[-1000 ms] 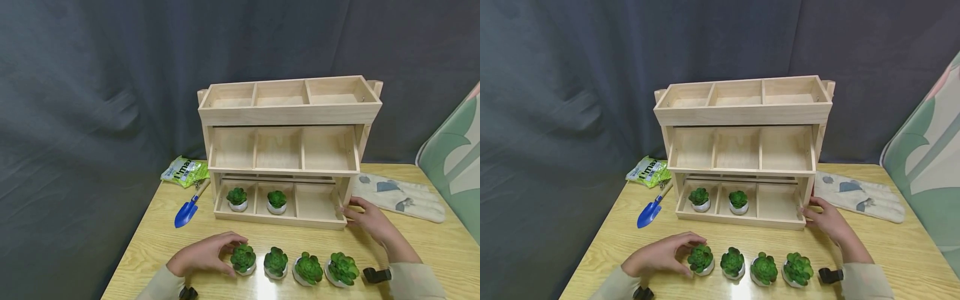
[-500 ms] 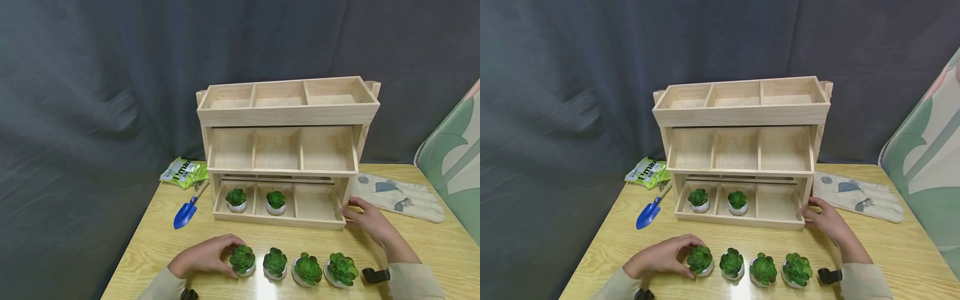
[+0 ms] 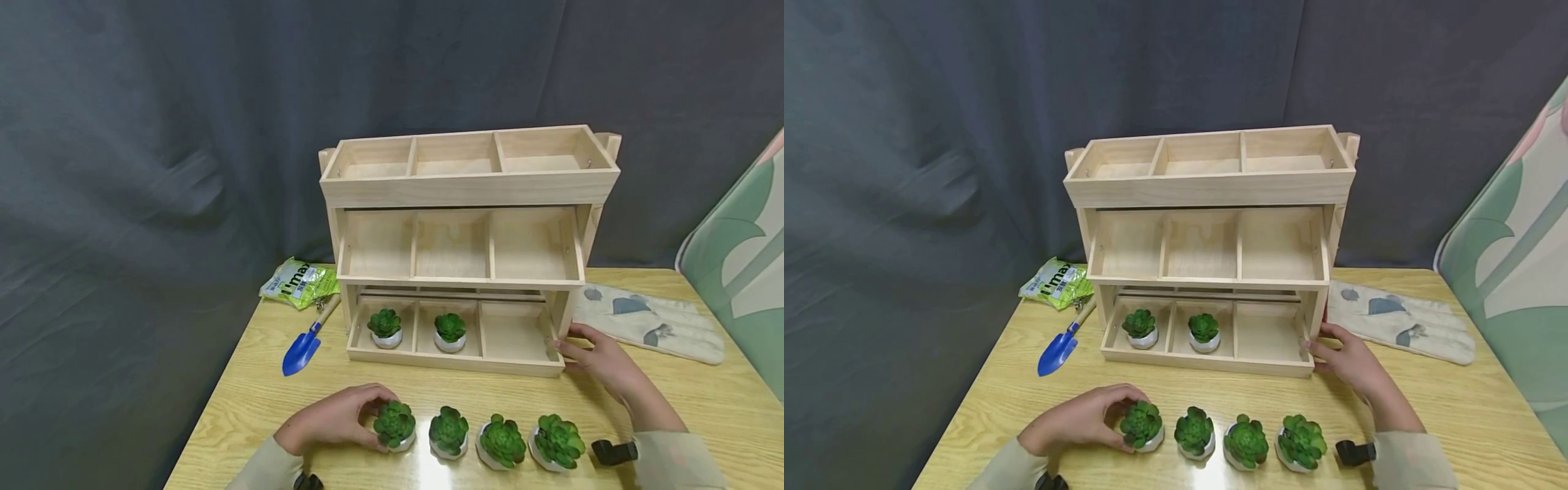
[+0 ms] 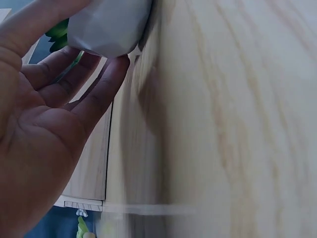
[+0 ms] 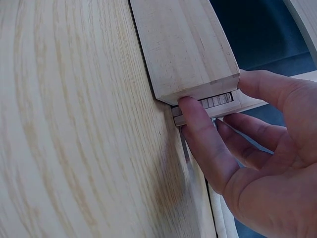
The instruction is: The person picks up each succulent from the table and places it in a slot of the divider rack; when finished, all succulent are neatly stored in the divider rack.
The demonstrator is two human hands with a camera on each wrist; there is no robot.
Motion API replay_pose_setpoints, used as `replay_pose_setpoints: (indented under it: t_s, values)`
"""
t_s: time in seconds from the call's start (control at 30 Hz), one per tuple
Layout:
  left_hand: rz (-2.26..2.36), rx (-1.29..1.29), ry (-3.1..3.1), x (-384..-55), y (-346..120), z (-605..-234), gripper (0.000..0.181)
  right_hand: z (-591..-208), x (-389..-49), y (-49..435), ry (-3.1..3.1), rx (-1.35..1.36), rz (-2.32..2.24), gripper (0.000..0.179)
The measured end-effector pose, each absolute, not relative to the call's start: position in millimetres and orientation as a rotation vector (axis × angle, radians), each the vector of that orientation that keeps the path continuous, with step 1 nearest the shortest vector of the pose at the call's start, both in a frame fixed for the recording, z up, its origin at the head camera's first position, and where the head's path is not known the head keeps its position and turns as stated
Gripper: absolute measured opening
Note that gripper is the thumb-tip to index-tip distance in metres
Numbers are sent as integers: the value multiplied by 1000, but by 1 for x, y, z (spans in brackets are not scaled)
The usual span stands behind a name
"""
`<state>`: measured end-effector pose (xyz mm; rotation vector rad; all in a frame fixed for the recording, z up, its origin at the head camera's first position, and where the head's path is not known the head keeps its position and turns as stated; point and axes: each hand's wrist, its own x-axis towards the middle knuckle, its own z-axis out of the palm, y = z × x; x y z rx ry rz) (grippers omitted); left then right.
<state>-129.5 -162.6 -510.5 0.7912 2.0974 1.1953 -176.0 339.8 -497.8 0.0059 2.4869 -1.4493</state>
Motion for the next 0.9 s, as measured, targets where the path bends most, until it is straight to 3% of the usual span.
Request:
replay_pose_setpoints:
  t_s: [0.9]
  values:
    - [1286,782,2114,-145,-172,-483,66,-499,-178,341,2482,1,-1446,78]
